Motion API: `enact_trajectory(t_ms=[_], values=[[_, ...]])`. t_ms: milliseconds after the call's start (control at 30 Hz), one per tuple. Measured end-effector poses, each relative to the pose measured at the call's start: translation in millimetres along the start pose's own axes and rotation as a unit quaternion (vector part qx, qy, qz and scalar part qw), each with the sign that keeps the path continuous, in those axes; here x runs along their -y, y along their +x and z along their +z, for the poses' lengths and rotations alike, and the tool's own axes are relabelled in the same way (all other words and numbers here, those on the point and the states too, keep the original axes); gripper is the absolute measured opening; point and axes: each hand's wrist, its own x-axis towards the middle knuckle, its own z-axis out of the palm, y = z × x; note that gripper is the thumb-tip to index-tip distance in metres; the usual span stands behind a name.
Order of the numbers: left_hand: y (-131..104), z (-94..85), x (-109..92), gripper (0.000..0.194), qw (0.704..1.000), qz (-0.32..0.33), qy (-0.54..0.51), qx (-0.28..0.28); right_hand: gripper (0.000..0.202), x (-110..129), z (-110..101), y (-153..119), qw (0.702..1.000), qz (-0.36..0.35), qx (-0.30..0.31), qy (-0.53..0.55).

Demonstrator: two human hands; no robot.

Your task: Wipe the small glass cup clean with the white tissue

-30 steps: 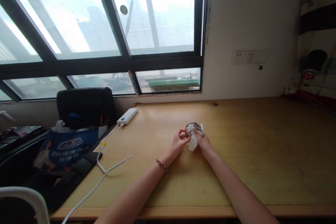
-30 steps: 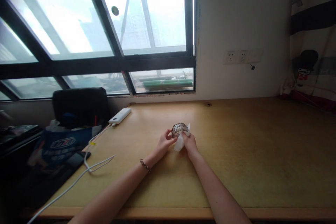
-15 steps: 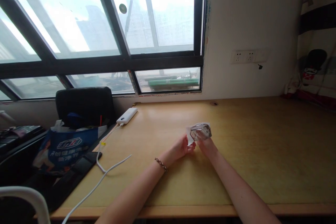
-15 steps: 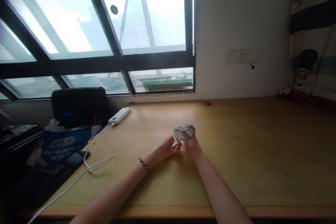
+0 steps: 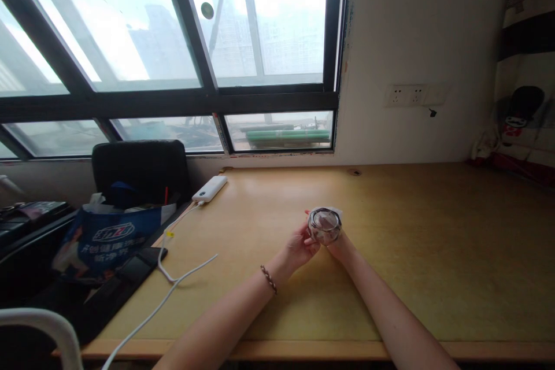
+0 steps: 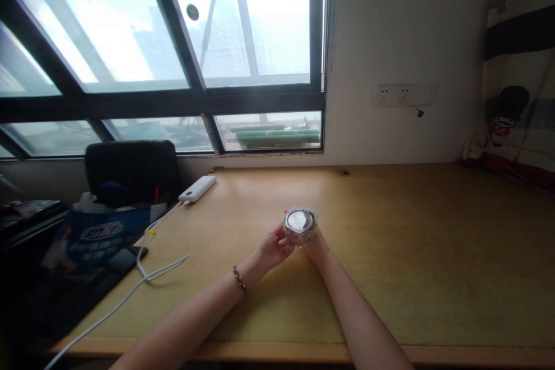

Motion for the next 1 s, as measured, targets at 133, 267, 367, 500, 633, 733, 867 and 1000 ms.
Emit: enact_trajectory(t_ms=[133,267,367,500,633,733,867,1000], values=[[4.9,-10.0,-12.8,0.016,0.999,0.045,0.021,0.010,0.017,-3.0,-8.1,5.7,0.997,0.046,0.020,0.062],[5.9,-15.2,-23.3,0.016,0.993,0.096,0.062,-0.012,0.010,-3.1,-16.8,11.4,0.983,0.103,-0.042,0.143],[2.9,-12.9,-19.2,0.017,0.987,0.092,0.127,-0.028,0.018,-3.3,-18.6,13.7,0.974,0.125,-0.053,0.179],[-1.5,-7.0,-7.4,0.025,0.980,0.064,0.187,0.012,0.017,1.0,-18.1,11.8,0.978,0.111,-0.056,0.165],[-0.4,-7.1,-7.4,0.026,0.986,0.062,0.154,0.007,0.013,6.9,-17.8,8.9,0.977,0.111,-0.041,0.176],[4.8,-11.8,-12.0,0.019,0.992,0.051,0.108,-0.048,0.022,6.2,-17.2,8.8,0.978,0.112,-0.020,0.173],[12.9,-19.9,-12.2,0.009,0.992,0.051,0.075,-0.083,0.023,-1.4,-14.7,10.9,0.982,0.090,-0.015,0.164],[15.1,-25.3,-4.6,0.008,0.995,0.021,0.071,-0.066,0.008,-8.8,-11.0,13.4,0.981,0.027,-0.096,0.166]])
